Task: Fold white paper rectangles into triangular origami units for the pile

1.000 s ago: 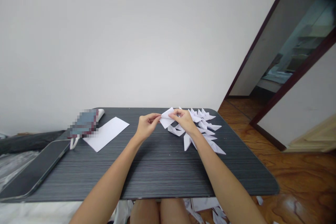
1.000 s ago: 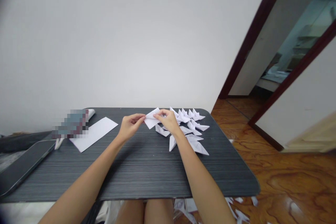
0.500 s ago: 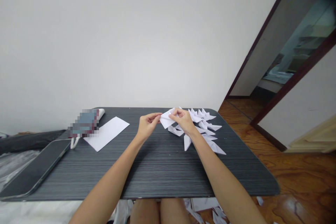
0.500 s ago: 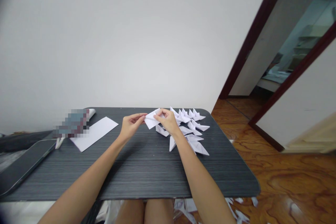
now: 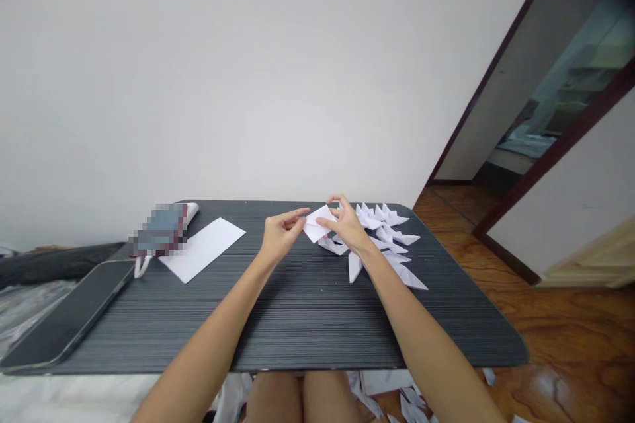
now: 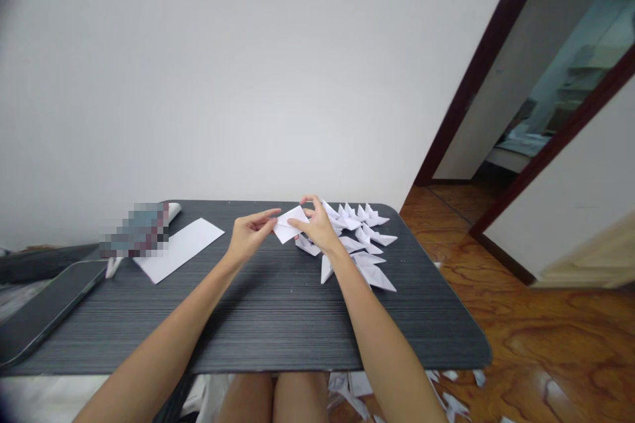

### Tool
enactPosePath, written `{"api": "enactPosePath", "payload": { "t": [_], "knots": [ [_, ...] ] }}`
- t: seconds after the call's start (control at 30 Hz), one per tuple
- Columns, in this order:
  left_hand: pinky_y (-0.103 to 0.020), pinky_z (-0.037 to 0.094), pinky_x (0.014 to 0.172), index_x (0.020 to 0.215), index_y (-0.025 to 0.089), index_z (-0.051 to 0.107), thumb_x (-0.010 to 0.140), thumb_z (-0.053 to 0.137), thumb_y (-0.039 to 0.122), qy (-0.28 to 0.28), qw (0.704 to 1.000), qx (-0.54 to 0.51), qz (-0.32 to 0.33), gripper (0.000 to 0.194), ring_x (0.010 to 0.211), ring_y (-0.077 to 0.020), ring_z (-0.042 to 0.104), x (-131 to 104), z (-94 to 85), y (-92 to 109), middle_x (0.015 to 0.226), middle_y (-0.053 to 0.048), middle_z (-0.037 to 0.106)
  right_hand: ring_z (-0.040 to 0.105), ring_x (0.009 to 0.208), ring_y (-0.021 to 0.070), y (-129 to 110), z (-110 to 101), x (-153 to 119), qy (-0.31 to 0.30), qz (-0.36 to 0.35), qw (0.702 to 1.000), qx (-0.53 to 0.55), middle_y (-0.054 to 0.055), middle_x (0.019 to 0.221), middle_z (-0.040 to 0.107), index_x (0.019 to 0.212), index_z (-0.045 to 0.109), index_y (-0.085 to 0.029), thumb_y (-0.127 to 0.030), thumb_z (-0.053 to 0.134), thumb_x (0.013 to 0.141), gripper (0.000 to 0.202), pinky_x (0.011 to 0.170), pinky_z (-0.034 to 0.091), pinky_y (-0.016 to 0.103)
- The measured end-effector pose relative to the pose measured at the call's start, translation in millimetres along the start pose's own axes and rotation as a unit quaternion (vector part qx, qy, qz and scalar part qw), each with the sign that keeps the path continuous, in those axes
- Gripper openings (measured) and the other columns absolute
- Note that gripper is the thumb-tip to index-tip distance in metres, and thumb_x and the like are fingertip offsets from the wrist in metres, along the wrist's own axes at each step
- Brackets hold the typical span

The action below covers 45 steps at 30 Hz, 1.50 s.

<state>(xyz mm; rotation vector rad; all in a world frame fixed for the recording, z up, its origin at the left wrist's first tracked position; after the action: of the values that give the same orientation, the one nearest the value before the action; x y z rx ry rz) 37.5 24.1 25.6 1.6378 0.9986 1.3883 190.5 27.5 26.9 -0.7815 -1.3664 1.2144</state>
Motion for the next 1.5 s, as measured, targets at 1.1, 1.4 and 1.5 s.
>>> {"api": "enactPosePath", "payload": {
  "t": [1.1,1.4,1.5],
  "knots": [
    [-0.023,0.044,0.063,0.101,0.015,0.058,0.081,0.042,0.022,-0.178,0.873,0.345,0.296,0.026,0.072,-0.0126,0.057,2.0,-26.9,15.5,0.088,-0.008,0.061,0.05,0.061,0.008,-4.4,-3.2,-1.9,-0.066,0.148,0.984,0.077,0.005,0.072,0.062,0.069,0.067,-0.012,-0.014,0.065,0.056,0.014,0.058,0.036,0.021],
    [-0.017,0.039,0.052,0.058,0.013,0.06,0.082,0.04,0.031,-0.214,0.936,0.245,0.135,0.036,0.043,-0.0071,0.05,1.0,-17.9,20.0,0.045,0.0,0.056,0.05,0.083,0.0148,-24.0,-4.8,-10.7,-0.112,-0.026,0.953,-0.282,0.007,0.097,0.056,0.068,0.065,-0.014,-0.04,0.058,0.067,0.027,0.062,0.036,0.023],
    [-0.017,0.039,0.046,0.06,0.012,0.06,0.081,0.04,0.035,-0.235,0.955,0.17,0.063,0.037,0.04,-0.0074,0.05,0.8,-13.6,16.8,0.045,-0.001,0.058,0.048,0.063,0.0116,-25.4,-0.1,-10.6,-0.105,-0.067,0.933,-0.338,0.001,0.065,0.055,0.058,0.061,-0.012,-0.038,0.054,0.071,0.03,0.054,0.033,0.021]
  ]
}}
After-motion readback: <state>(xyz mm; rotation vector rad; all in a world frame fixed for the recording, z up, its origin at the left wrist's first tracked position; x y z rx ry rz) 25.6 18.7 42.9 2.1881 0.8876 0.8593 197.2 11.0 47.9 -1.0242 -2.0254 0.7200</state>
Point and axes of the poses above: each hand's wrist, its own x-axis towards the middle knuckle, its own z-axis out of the palm, y = z × x, the point moved 1 cm from there along x, towards the middle knuckle
